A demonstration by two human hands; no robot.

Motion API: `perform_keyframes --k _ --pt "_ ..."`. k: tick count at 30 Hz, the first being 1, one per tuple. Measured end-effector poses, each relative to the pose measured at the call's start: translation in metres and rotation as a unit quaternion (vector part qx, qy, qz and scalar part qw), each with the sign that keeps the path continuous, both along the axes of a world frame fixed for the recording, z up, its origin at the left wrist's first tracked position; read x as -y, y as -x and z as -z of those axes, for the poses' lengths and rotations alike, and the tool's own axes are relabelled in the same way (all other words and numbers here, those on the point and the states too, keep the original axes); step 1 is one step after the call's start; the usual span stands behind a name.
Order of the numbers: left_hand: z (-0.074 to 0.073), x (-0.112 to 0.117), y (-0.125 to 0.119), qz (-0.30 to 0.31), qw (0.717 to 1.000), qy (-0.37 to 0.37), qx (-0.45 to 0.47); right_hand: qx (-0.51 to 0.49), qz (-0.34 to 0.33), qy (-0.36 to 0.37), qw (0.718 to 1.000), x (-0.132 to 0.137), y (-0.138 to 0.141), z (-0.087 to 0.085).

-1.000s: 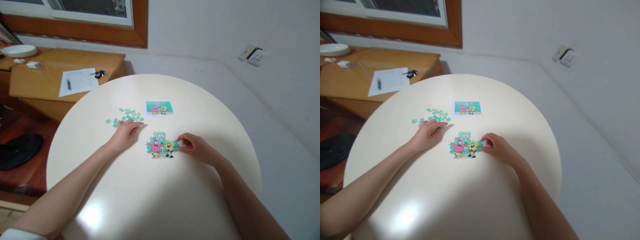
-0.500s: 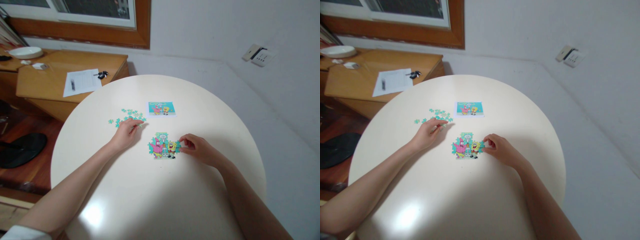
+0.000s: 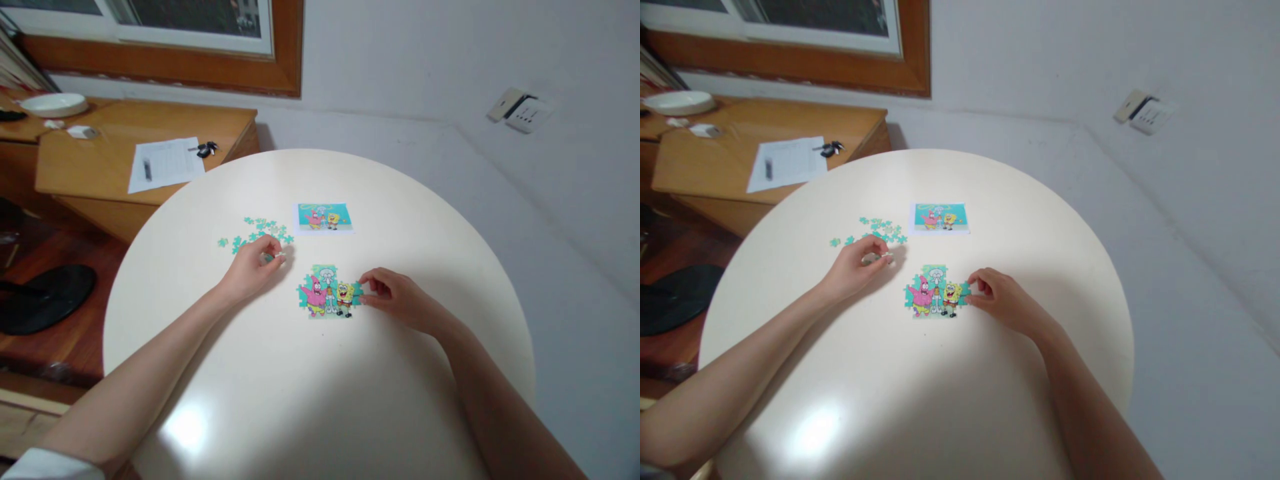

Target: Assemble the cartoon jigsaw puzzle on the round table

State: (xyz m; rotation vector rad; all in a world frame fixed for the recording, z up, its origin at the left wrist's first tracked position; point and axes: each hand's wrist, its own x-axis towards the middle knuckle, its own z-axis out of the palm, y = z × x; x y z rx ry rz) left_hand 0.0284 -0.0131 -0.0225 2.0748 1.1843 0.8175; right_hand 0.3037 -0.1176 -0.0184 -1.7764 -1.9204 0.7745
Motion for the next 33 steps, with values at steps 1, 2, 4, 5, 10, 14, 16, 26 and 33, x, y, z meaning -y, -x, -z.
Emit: perform_keyframes --k 1,2,4,5,10,14,16,26,33 --pt "0.0 0.0001 -0.0001 0.0 1.0 0.004 0.003 0.001 -0.001 0.001 1.0 -0.0001 -0.0001 0.0001" --pt "0.0 0.0002 -0.0002 0.0 1.0 0.009 0.005 0.002 0.0 0.002 1.0 -0.0002 -0.0002 0.0001" --pt "-0.0003 0.0008 -0.0005 0.003 1.0 0.022 0.013 0.002 0.001 0.005 1.0 -0.0003 -0.0003 0.0003" --pt "-0.0005 0.001 -0.0007 0.006 0.999 0.028 0.019 0.001 0.002 0.006 1.0 -0.0003 -0.0004 0.0004" --pt "-0.0011 0.0009 -0.0011 0.018 0.998 0.045 0.036 0.003 -0.003 0.007 1.0 -0.0001 -0.0006 0.0004" --pt "-0.0003 -0.0005 -0.0006 0.032 0.998 0.055 0.021 0.006 -0.002 0.006 1.0 0.0004 -0.0009 0.0007" --pt "0.0003 -0.0008 -0.0005 0.034 0.998 0.058 0.019 0.002 -0.002 0.006 1.0 0.0006 -0.0012 0.0013" --pt "0.0011 -0.0018 -0.0017 0.042 0.995 0.065 0.056 -0.007 -0.001 0.005 1.0 0.0 0.0009 -0.0014" --pt "-0.0004 -0.0021 -0.0016 0.027 0.992 0.099 0.071 -0.002 -0.002 0.002 1.0 -0.0001 -0.0001 -0.0004"
